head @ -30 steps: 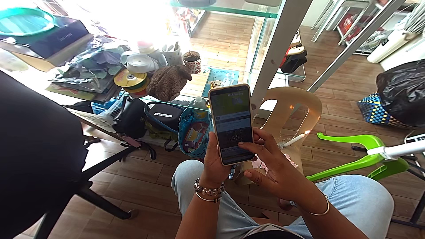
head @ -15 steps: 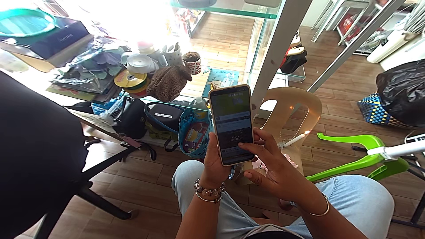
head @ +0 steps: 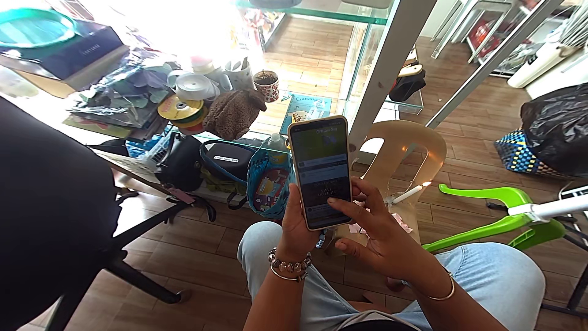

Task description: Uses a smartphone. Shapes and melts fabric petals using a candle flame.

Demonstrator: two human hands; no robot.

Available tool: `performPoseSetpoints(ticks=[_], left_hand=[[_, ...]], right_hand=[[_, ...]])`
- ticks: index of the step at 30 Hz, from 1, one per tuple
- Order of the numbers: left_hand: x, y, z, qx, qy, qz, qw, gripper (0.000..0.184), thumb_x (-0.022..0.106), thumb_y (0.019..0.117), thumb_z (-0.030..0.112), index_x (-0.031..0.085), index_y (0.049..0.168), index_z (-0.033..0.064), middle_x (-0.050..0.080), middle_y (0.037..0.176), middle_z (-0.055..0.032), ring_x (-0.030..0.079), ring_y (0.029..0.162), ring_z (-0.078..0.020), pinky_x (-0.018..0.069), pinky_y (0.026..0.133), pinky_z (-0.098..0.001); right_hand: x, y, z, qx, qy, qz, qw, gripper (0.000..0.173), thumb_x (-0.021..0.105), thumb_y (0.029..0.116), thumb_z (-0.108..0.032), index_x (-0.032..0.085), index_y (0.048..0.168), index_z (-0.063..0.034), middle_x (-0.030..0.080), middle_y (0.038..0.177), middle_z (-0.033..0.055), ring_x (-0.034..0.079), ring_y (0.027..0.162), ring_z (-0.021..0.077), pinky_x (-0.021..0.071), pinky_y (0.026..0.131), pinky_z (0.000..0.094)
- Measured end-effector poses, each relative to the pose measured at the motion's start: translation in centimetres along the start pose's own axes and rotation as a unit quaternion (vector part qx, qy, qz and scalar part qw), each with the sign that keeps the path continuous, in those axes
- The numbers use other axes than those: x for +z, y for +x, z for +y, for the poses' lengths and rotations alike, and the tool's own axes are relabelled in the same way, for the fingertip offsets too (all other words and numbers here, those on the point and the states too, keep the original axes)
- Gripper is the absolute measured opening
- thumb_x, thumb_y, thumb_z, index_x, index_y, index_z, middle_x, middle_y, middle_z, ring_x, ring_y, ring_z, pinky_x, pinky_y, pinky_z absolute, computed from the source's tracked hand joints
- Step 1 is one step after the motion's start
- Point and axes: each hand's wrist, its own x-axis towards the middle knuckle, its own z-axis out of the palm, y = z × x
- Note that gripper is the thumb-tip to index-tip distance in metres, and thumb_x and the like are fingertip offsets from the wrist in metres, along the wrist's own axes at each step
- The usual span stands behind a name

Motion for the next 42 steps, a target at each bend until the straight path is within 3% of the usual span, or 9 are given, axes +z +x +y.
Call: performPoseSetpoints(ticks=[8,16,35,42], left_hand=[[0.11,0.07,0.06,0.005,0.004,-0.004,1.000,0.052,0.045,0.1030,0.058,0.066,0.134,0.0205,0.071,0.123,-0.0035,0.068,0.114,-0.0140,0.0562,0.098,-0.0347],[0.02,0.01,0.08,0.001,0.004,-0.004,1.000,0.054,0.045,0.1028,0.059,0.066,0.134,0.0200,0.071,0.124,-0.0040,0.068,0.115,-0.0143,0.0558,0.099,-0.0347],[0.17,0.06,0.15,0.003,0.015,0.000,1.000,0.054,0.045,0.1026,0.059,0.066,0.133,0.0203,0.072,0.123,-0.0033,0.068,0.113,-0.0138,0.0560,0.098,-0.0345],[0.18,0.12,0.09,0.010,0.011,-0.002,1.000,0.052,0.045,0.1031,0.058,0.065,0.134,0.0207,0.071,0.123,-0.0034,0.068,0.115,-0.0138,0.0554,0.100,-0.0352]], right_hand=[[0.20,-0.07,-0.24,0.009,-0.021,0.000,1.000,0.060,0.050,0.0994,-0.064,0.049,0.152,-0.0346,0.035,0.154,0.0155,0.046,0.134,0.0187,0.0489,0.100,0.0374],[0.36,-0.06,-0.22,0.010,-0.016,0.001,1.000,0.061,0.052,0.0988,-0.064,0.047,0.153,-0.0365,0.034,0.155,0.0163,0.048,0.132,0.0176,0.0503,0.099,0.0352],[0.53,-0.05,-0.29,0.012,-0.032,0.001,0.999,0.062,0.050,0.0986,-0.066,0.049,0.152,-0.0344,0.035,0.155,0.0171,0.048,0.132,0.0205,0.0504,0.098,0.0394],[0.57,-0.03,-0.25,0.007,-0.029,0.010,0.999,0.067,0.050,0.0987,-0.066,0.042,0.156,-0.0330,0.035,0.155,0.0153,0.048,0.132,0.0183,0.0499,0.100,0.0377]])
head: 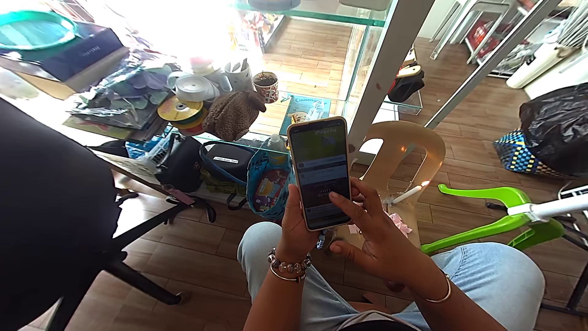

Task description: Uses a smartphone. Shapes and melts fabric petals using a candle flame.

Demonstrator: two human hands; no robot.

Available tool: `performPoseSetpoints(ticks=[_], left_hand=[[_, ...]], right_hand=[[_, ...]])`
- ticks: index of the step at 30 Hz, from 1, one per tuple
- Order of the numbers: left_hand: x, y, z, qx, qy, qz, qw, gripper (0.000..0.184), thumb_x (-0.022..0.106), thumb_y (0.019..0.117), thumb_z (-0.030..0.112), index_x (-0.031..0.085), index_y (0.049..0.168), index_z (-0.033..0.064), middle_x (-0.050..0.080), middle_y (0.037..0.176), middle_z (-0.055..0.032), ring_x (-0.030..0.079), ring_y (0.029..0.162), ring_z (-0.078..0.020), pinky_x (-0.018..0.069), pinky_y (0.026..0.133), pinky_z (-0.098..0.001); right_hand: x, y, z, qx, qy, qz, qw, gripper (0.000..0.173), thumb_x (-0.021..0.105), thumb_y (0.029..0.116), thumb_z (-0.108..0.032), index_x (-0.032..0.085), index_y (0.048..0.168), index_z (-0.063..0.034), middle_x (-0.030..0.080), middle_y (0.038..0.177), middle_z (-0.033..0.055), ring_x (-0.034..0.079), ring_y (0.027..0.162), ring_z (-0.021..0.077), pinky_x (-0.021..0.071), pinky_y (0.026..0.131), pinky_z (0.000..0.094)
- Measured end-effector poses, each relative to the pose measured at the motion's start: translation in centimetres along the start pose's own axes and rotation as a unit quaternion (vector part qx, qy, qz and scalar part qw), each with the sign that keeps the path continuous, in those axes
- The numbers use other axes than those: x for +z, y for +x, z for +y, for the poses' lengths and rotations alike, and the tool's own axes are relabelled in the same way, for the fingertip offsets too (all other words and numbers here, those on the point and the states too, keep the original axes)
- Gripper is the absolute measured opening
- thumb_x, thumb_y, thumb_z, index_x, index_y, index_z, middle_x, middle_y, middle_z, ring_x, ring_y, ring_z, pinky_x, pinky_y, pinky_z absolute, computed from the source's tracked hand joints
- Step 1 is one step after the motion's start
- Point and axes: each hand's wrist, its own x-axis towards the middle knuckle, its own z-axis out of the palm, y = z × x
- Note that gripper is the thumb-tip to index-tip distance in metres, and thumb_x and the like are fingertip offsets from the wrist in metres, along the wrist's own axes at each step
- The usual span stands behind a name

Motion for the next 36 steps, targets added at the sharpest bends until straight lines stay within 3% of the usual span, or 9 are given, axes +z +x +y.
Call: performPoseSetpoints(ticks=[10,19,26,36], left_hand=[[-0.09,-0.05,-0.02,-0.004,-0.003,0.006,1.000,0.053,0.046,0.1027,0.058,0.065,0.133,0.0202,0.071,0.123,-0.0034,0.068,0.114,-0.0139,0.0563,0.098,-0.0347],[-0.18,-0.08,-0.07,-0.010,-0.003,0.004,1.000,0.054,0.046,0.1022,0.060,0.066,0.133,0.0201,0.072,0.122,-0.0043,0.069,0.112,-0.0145,0.0574,0.096,-0.0345],[-0.21,-0.02,-0.09,-0.011,-0.001,-0.001,1.000,0.054,0.045,0.1026,0.059,0.066,0.133,0.0200,0.071,0.124,-0.0043,0.068,0.114,-0.0147,0.0567,0.097,-0.0349],[-0.19,0.05,-0.13,-0.012,-0.005,-0.005,1.000,0.054,0.045,0.1028,0.059,0.066,0.134,0.0196,0.071,0.124,-0.0044,0.068,0.115,-0.0146,0.0555,0.099,-0.0351]], right_hand=[[-0.05,0.09,-0.09,0.003,-0.003,-0.003,1.000,0.073,0.051,0.0978,-0.067,0.037,0.159,-0.0285,0.034,0.155,0.0155,0.051,0.128,0.0184,0.0504,0.099,0.0382],[-0.07,0.06,-0.07,0.007,-0.007,-0.009,1.000,0.071,0.050,0.0978,-0.067,0.037,0.159,-0.0333,0.032,0.157,0.0150,0.050,0.129,0.0170,0.0506,0.098,0.0367],[-0.19,0.12,-0.05,0.007,-0.011,-0.013,1.000,0.068,0.050,0.0985,-0.066,0.037,0.158,-0.0364,0.031,0.158,0.0157,0.048,0.134,0.0198,0.0498,0.101,0.0406],[-0.08,0.08,0.12,0.006,-0.013,-0.008,1.000,0.068,0.050,0.0979,-0.067,0.040,0.157,-0.0343,0.033,0.156,0.0167,0.050,0.130,0.0192,0.0514,0.098,0.0373]])
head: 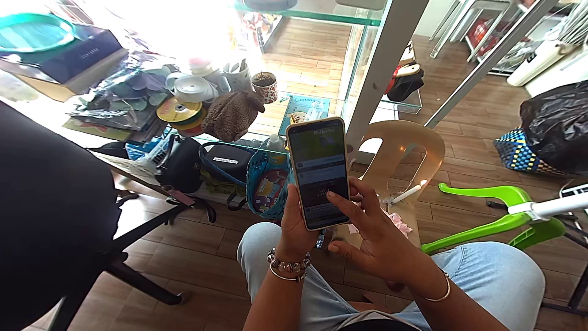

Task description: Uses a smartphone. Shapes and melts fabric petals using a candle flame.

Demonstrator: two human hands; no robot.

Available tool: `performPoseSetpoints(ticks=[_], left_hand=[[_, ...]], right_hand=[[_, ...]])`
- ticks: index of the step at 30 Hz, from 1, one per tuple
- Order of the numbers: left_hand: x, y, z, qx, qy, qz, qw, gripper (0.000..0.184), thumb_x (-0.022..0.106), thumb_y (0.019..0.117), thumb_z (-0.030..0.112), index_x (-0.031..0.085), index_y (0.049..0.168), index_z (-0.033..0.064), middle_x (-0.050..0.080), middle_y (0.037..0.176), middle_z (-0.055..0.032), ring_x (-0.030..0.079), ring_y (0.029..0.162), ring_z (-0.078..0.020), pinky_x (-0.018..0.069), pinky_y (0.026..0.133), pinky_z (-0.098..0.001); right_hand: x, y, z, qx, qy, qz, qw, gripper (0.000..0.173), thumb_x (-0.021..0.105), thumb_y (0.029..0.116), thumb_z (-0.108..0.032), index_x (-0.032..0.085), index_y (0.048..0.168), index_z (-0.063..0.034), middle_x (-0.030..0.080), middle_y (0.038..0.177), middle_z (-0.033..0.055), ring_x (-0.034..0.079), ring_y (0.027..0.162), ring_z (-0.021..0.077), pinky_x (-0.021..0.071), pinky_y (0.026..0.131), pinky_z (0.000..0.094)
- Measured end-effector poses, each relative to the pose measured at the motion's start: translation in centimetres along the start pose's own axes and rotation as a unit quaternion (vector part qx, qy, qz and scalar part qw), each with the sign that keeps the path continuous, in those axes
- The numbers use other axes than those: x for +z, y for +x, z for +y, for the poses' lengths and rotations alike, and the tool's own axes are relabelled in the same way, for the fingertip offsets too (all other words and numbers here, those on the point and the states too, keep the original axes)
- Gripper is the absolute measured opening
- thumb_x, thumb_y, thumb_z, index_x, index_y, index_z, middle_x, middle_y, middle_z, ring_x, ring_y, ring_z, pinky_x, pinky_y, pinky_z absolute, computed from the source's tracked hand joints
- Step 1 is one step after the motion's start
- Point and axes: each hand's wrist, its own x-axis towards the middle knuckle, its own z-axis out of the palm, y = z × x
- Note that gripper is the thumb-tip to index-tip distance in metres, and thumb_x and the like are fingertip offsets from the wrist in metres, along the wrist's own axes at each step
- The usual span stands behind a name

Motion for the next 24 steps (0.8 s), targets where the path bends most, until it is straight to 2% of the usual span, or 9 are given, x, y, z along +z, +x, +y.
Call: performPoseSetpoints(ticks=[6,18,21,24], left_hand=[[0.01,-0.05,0.04,0.000,-0.003,0.003,1.000,0.054,0.046,0.1025,0.059,0.066,0.134,0.0195,0.071,0.124,-0.0046,0.068,0.115,-0.0146,0.0552,0.100,-0.0353],[0.09,-0.07,0.06,0.010,0.016,0.008,1.000,0.053,0.044,0.1032,0.058,0.065,0.134,0.0207,0.071,0.124,-0.0033,0.067,0.115,-0.0138,0.0553,0.100,-0.0351],[0.15,-0.08,0.08,0.007,0.011,0.008,1.000,0.053,0.046,0.1028,0.058,0.065,0.134,0.0207,0.071,0.124,-0.0035,0.068,0.115,-0.0141,0.0555,0.099,-0.0352],[0.06,-0.09,0.06,0.008,0.007,0.004,1.000,0.052,0.045,0.1031,0.058,0.064,0.135,0.0211,0.070,0.125,-0.0031,0.067,0.116,-0.0141,0.0555,0.099,-0.0350]], right_hand=[[0.04,-0.02,-0.06,0.002,0.003,-0.004,1.000,0.066,0.050,0.0981,-0.067,0.040,0.156,-0.0370,0.031,0.157,0.0165,0.047,0.135,0.0202,0.0503,0.101,0.0397],[0.21,-0.06,-0.16,0.004,-0.015,0.001,1.000,0.071,0.048,0.0982,-0.068,0.039,0.159,-0.0310,0.032,0.157,0.0177,0.048,0.133,0.0200,0.0504,0.101,0.0378],[0.21,-0.08,-0.15,0.003,-0.001,0.006,1.000,0.072,0.051,0.0982,-0.066,0.037,0.159,-0.0313,0.032,0.157,0.0172,0.050,0.131,0.0185,0.0518,0.099,0.0365],[0.24,-0.08,-0.14,0.005,0.003,0.007,1.000,0.078,0.052,0.0973,-0.067,0.030,0.162,-0.0289,0.032,0.157,0.0158,0.053,0.127,0.0177,0.0526,0.096,0.0364]])
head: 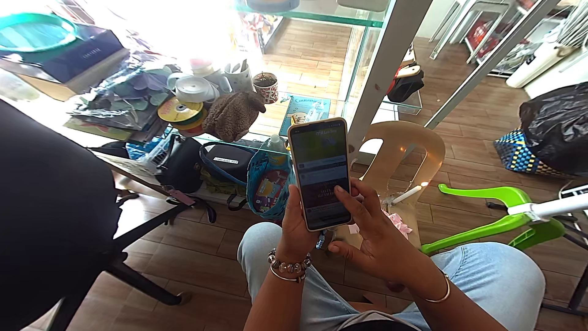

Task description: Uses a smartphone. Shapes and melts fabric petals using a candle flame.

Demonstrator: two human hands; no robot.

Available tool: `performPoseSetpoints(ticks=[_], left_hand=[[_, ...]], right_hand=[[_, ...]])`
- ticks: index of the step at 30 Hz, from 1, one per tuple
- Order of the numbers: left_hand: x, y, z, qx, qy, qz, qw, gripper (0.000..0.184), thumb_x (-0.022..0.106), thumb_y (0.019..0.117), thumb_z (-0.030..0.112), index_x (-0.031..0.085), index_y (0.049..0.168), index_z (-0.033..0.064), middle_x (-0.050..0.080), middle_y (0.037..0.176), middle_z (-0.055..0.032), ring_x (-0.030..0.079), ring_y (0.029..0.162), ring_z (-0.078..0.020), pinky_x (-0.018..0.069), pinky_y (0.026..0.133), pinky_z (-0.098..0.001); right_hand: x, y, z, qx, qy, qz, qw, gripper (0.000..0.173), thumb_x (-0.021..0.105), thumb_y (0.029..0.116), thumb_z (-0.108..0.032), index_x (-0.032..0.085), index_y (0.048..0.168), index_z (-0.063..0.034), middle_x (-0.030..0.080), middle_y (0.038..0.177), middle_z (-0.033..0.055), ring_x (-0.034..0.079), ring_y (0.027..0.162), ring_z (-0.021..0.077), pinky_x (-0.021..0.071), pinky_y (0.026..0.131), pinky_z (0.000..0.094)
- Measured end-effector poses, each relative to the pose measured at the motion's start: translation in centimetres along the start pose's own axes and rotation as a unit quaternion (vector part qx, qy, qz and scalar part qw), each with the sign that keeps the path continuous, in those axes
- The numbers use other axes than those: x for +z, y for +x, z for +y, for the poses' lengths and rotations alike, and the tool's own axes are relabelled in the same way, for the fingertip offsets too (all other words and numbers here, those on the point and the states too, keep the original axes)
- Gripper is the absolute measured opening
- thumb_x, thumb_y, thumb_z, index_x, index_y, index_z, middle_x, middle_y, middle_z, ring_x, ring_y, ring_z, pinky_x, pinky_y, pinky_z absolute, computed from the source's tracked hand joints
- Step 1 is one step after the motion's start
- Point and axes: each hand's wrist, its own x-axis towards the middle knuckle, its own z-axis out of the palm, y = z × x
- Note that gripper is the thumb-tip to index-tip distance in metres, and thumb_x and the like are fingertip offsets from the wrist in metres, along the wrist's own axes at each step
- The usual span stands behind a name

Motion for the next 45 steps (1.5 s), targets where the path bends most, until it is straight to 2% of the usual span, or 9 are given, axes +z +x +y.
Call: performPoseSetpoints(ticks=[4,6,8,10,13,19,45], left_hand=[[0.12,-0.05,0.00,-0.001,0.012,0.012,1.000,0.053,0.045,0.1023,0.060,0.066,0.133,0.0217,0.072,0.123,-0.0032,0.068,0.114,-0.0141,0.0569,0.097,-0.0349],[0.08,-0.07,0.01,-0.002,0.008,0.011,1.000,0.053,0.045,0.1025,0.059,0.066,0.133,0.0212,0.072,0.123,-0.0036,0.069,0.113,-0.0144,0.0570,0.096,-0.0349],[0.07,-0.10,0.03,-0.004,0.002,0.012,1.000,0.053,0.045,0.1025,0.059,0.066,0.132,0.0204,0.072,0.122,-0.0044,0.069,0.113,-0.0149,0.0572,0.096,-0.0355],[0.18,-0.10,0.05,-0.004,0.004,0.018,1.000,0.053,0.046,0.1019,0.060,0.067,0.132,0.0209,0.072,0.122,-0.0047,0.069,0.112,-0.0153,0.0576,0.096,-0.0358],[0.26,-0.08,0.07,-0.001,0.004,0.010,1.000,0.053,0.046,0.1021,0.059,0.066,0.133,0.0206,0.071,0.124,-0.0050,0.068,0.116,-0.0161,0.0561,0.099,-0.0368],[0.16,-0.09,0.12,-0.002,0.001,0.003,1.000,0.053,0.045,0.1028,0.059,0.066,0.133,0.0202,0.071,0.124,-0.0050,0.068,0.116,-0.0158,0.0558,0.099,-0.0363],[0.16,-0.09,0.10,-0.006,0.000,0.004,1.000,0.053,0.046,0.1024,0.059,0.067,0.132,0.0201,0.072,0.122,-0.0043,0.069,0.114,-0.0145,0.0565,0.098,-0.0350]], right_hand=[[-0.04,-0.06,-0.02,0.001,-0.007,0.003,1.000,0.082,0.053,0.0973,-0.066,0.027,0.163,-0.0236,0.032,0.158,0.0166,0.052,0.129,0.0180,0.0518,0.098,0.0362],[-0.03,-0.04,-0.02,-0.001,-0.001,0.006,1.000,0.080,0.054,0.0976,-0.065,0.028,0.162,-0.0236,0.033,0.157,0.0167,0.053,0.128,0.0176,0.0521,0.097,0.0357],[0.01,-0.11,0.09,-0.007,0.018,0.008,1.000,0.071,0.056,0.0979,-0.062,0.038,0.156,-0.0241,0.035,0.156,0.0163,0.053,0.127,0.0171,0.0521,0.097,0.0350],[-0.02,-0.22,0.22,-0.017,0.032,0.010,0.999,0.059,0.059,0.0979,-0.058,0.052,0.141,-0.0189,0.037,0.153,0.0178,0.055,0.125,0.0165,0.0527,0.095,0.0330],[-0.25,-0.29,0.32,-0.023,0.029,0.005,0.999,0.052,0.058,0.0977,-0.060,0.058,0.131,-0.0194,0.039,0.150,0.0165,0.054,0.122,0.0137,0.0520,0.091,0.0282],[-0.22,-0.22,0.31,-0.020,0.029,-0.001,0.999,0.053,0.057,0.0973,-0.062,0.060,0.134,-0.0227,0.037,0.151,0.0173,0.052,0.126,0.0143,0.0523,0.093,0.0291],[0.04,-0.30,0.21,-0.011,0.050,0.000,0.999,0.055,0.061,0.0966,-0.059,0.057,0.138,-0.0226,0.035,0.153,0.0187,0.051,0.131,0.0168,0.0539,0.097,0.0325]])
